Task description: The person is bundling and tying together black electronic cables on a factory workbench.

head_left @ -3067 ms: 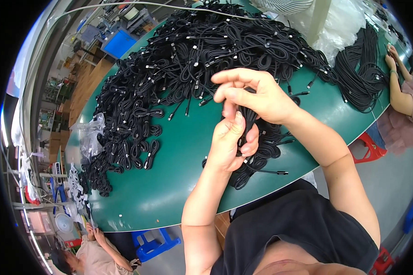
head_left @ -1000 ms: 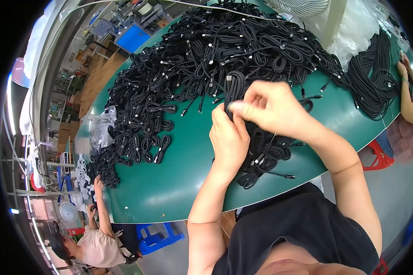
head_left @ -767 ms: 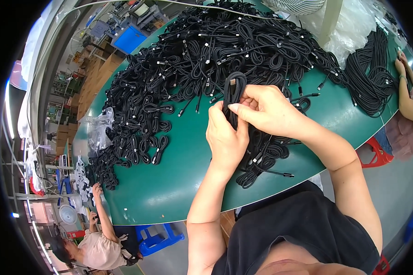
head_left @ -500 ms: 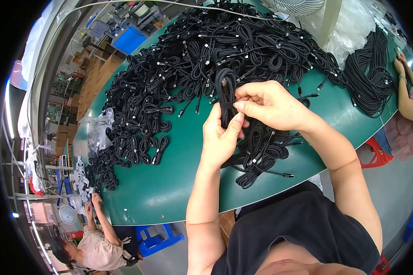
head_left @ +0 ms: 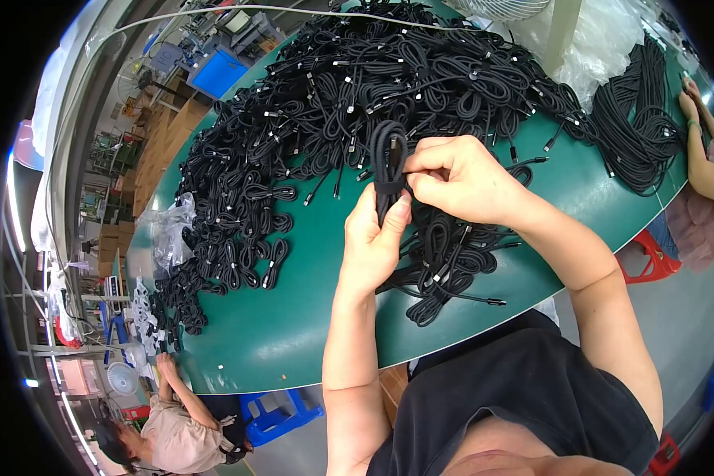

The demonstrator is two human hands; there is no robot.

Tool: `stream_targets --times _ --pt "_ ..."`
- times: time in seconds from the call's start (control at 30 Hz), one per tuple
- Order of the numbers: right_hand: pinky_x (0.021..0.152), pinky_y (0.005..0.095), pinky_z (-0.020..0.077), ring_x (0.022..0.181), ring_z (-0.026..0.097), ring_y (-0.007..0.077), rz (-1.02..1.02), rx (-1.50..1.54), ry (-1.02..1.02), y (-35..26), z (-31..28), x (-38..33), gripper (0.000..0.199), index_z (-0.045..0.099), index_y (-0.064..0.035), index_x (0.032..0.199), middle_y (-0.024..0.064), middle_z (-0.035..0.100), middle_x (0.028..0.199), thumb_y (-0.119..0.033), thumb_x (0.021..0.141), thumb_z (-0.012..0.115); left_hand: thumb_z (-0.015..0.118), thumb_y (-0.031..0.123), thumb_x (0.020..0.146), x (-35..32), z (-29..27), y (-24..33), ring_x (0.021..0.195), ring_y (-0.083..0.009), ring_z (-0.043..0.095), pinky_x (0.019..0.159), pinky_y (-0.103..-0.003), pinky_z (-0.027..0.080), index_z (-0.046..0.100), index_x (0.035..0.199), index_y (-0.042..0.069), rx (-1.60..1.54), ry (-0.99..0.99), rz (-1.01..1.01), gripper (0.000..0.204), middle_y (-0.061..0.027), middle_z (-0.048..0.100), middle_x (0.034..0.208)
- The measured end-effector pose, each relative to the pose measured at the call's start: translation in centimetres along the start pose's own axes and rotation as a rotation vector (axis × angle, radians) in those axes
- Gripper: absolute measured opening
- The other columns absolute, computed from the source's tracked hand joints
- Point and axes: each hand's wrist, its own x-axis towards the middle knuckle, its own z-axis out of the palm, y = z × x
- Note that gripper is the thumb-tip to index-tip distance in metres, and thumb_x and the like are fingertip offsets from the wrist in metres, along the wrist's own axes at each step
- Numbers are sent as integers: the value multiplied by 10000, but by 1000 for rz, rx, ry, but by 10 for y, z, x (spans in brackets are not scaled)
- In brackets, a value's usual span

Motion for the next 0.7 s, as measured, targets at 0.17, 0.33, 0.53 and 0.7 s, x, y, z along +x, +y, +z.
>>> stream_targets --times 0.17,0.33,0.53,0.7 --pt "607 302 472 648 589 203 -232 -128 -10 11 -5 6 212 642 25 906 112 588 748 -83 737 573 596 265 858 -2 -3 -2 567 -65 398 477 -176 315 486 918 28 -555 -322 -21 268 -26 487 710" --pt "700 270 457 769 579 164 -118 299 -364 17 -3 7 178 650 -28 959 71 615 806 -36 810 552 649 271 802 -7 17 -5 481 -110 365 399 -216 263 481 779 33 -986 -553 -115 293 -55 432 598" --pt "667 282 456 739 568 174 -387 217 -604 16 -1 9 166 649 -36 914 77 600 813 -164 824 597 668 192 730 -21 41 2 452 -124 368 396 -238 266 474 721 44 -1007 -781 -279 245 -61 441 552" --pt "556 264 439 645 542 144 -434 53 -252 25 -8 11 139 630 -5 830 74 556 698 -46 712 569 602 311 836 -13 20 3 508 -93 361 426 -210 282 465 816 41 -1101 -660 -30 304 -52 434 642"
